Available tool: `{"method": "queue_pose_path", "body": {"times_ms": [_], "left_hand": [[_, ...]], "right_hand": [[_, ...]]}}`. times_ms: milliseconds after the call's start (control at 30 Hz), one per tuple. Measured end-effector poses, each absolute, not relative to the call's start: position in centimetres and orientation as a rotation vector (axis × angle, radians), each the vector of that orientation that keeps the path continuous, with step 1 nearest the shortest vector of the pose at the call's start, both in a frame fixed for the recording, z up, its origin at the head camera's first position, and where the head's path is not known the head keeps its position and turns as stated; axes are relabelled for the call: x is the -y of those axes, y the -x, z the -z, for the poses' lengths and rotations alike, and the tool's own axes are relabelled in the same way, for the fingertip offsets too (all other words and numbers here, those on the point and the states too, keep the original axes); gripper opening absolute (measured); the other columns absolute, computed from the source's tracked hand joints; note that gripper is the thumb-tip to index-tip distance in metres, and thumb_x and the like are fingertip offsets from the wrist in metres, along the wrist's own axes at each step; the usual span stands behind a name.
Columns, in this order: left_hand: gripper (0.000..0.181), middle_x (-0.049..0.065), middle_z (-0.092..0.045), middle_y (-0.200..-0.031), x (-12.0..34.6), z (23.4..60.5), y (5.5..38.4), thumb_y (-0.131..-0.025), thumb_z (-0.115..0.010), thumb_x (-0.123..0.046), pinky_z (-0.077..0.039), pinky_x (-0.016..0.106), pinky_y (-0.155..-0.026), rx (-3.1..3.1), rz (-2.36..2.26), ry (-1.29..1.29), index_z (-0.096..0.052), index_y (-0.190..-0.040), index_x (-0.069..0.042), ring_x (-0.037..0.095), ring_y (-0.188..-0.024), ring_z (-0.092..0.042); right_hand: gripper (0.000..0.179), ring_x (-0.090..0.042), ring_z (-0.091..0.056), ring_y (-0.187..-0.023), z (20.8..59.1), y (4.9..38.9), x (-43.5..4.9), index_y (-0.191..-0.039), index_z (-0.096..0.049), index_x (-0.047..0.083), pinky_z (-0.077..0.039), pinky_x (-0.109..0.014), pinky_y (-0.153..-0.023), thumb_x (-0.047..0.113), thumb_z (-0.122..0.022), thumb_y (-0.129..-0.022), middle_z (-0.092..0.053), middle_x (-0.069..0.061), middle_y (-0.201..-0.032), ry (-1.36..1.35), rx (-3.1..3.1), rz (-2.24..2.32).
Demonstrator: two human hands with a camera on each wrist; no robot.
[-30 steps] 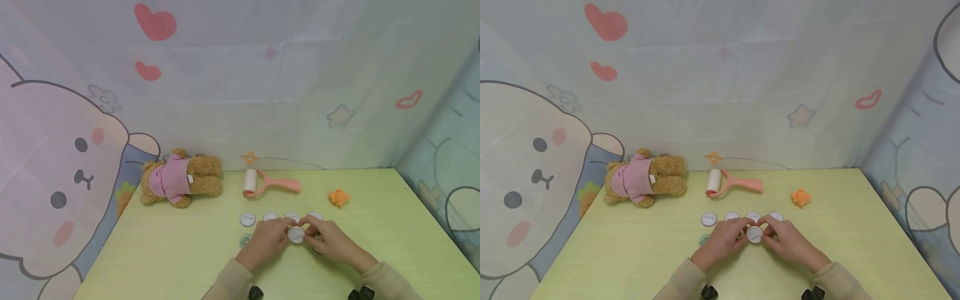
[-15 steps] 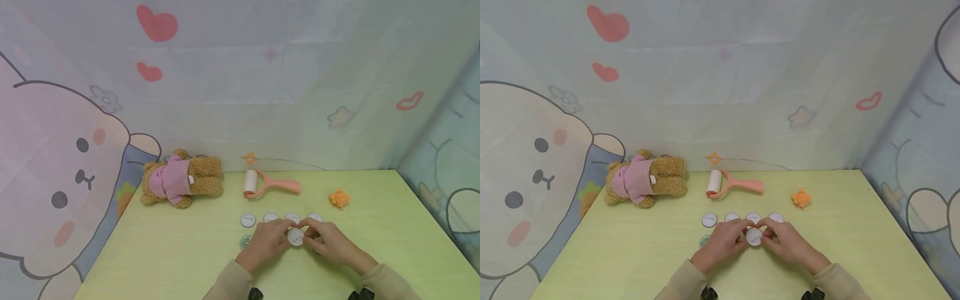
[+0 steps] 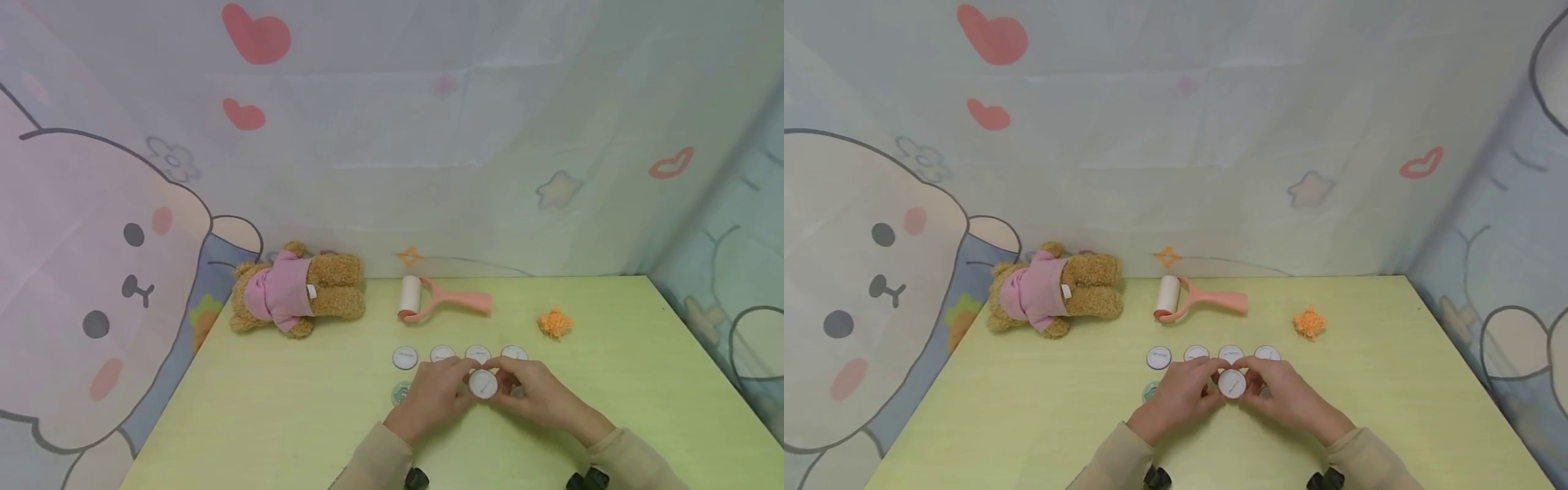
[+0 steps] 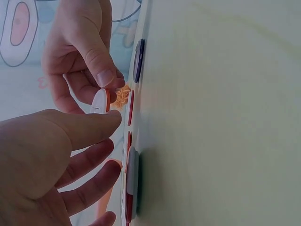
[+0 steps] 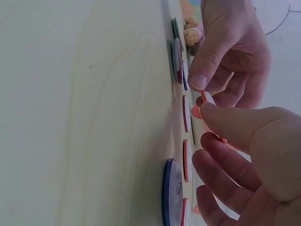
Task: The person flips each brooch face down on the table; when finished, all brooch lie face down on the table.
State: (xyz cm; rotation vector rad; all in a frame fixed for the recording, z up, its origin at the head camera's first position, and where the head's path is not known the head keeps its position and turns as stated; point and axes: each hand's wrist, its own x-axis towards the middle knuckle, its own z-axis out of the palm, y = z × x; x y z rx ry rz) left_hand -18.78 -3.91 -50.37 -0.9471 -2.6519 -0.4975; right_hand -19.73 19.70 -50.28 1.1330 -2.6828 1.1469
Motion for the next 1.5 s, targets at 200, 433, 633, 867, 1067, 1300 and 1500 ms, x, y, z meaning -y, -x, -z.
{"method": "queue_pose_path", "body": {"times_ms": [200, 433, 633, 867, 1067, 1300, 1500], "left_hand": [[0.037, -0.01, -0.076, -0.101, 4.13, 50.47, 18.76, -0.089, -0.084, -0.038, -0.043, 0.022, -0.065, 2.623, 0.518, 0.963, -0.071, -0.12, -0.023, 0.003, -0.085, -0.067], [0.034, -0.01, -0.077, -0.1, 4.07, 50.31, 18.76, -0.087, -0.084, -0.036, -0.043, 0.023, -0.065, 2.64, 0.517, 0.957, -0.073, -0.117, -0.023, 0.005, -0.087, -0.068], [0.034, -0.008, -0.076, -0.102, 4.09, 50.26, 18.61, -0.088, -0.084, -0.036, -0.045, 0.025, -0.067, 2.673, 0.524, 0.947, -0.074, -0.117, -0.023, 0.007, -0.09, -0.068], [0.038, -0.007, -0.075, -0.104, 4.15, 50.41, 18.43, -0.088, -0.085, -0.037, -0.045, 0.027, -0.069, 2.679, 0.496, 0.95, -0.074, -0.12, -0.021, 0.009, -0.093, -0.068], [0.038, -0.006, -0.074, -0.106, 4.04, 50.5, 18.31, -0.088, -0.085, -0.038, -0.042, 0.028, -0.07, 2.735, 0.475, 0.942, -0.074, -0.119, -0.02, 0.011, -0.094, -0.066], [0.039, -0.007, -0.073, -0.108, 3.73, 50.24, 18.42, -0.088, -0.085, -0.041, -0.044, 0.032, -0.073, 2.826, 0.407, 0.93, -0.075, -0.12, -0.021, 0.012, -0.092, -0.063], [0.034, -0.009, -0.071, -0.102, 3.48, 50.08, 18.53, -0.087, -0.084, -0.046, -0.041, 0.03, -0.071, 2.852, 0.376, 0.914, -0.076, -0.111, -0.023, 0.012, -0.087, -0.059]], "right_hand": [[0.042, -0.006, -0.066, -0.082, 50.37, 19.63, -19.68, -0.129, -0.067, 0.012, -0.057, -0.029, -0.071, 0.018, -0.084, -0.091, -0.069, 0.012, -0.093, -1.138, 2.696, -1.147], [0.041, -0.008, -0.066, -0.083, 50.09, 19.49, -19.56, -0.126, -0.07, 0.011, -0.057, -0.029, -0.072, 0.015, -0.086, -0.089, -0.069, 0.01, -0.097, -1.157, 2.678, -1.081], [0.04, -0.011, -0.066, -0.088, 50.21, 19.45, -19.48, -0.124, -0.07, 0.009, -0.057, -0.03, -0.074, 0.014, -0.086, -0.088, -0.066, 0.007, -0.103, -1.189, 2.617, -1.01], [0.04, -0.013, -0.065, -0.092, 50.37, 19.45, -19.31, -0.125, -0.072, 0.008, -0.056, -0.03, -0.075, 0.017, -0.086, -0.089, -0.061, 0.008, -0.102, -1.175, 2.644, -0.966], [0.039, -0.012, -0.063, -0.093, 50.57, 19.38, -19.3, -0.124, -0.073, 0.008, -0.055, -0.03, -0.076, 0.016, -0.086, -0.088, -0.062, 0.008, -0.103, -1.177, 2.653, -0.925], [0.036, -0.009, -0.062, -0.094, 50.43, 19.47, -19.39, -0.117, -0.075, 0.009, -0.054, -0.029, -0.08, 0.017, -0.088, -0.085, -0.068, 0.007, -0.106, -1.176, 2.703, -0.837], [0.033, -0.007, -0.06, -0.092, 50.24, 19.6, -19.35, -0.115, -0.076, 0.01, -0.053, -0.029, -0.08, 0.016, -0.088, -0.084, -0.069, 0.006, -0.106, -1.19, 2.737, -0.81]]}}
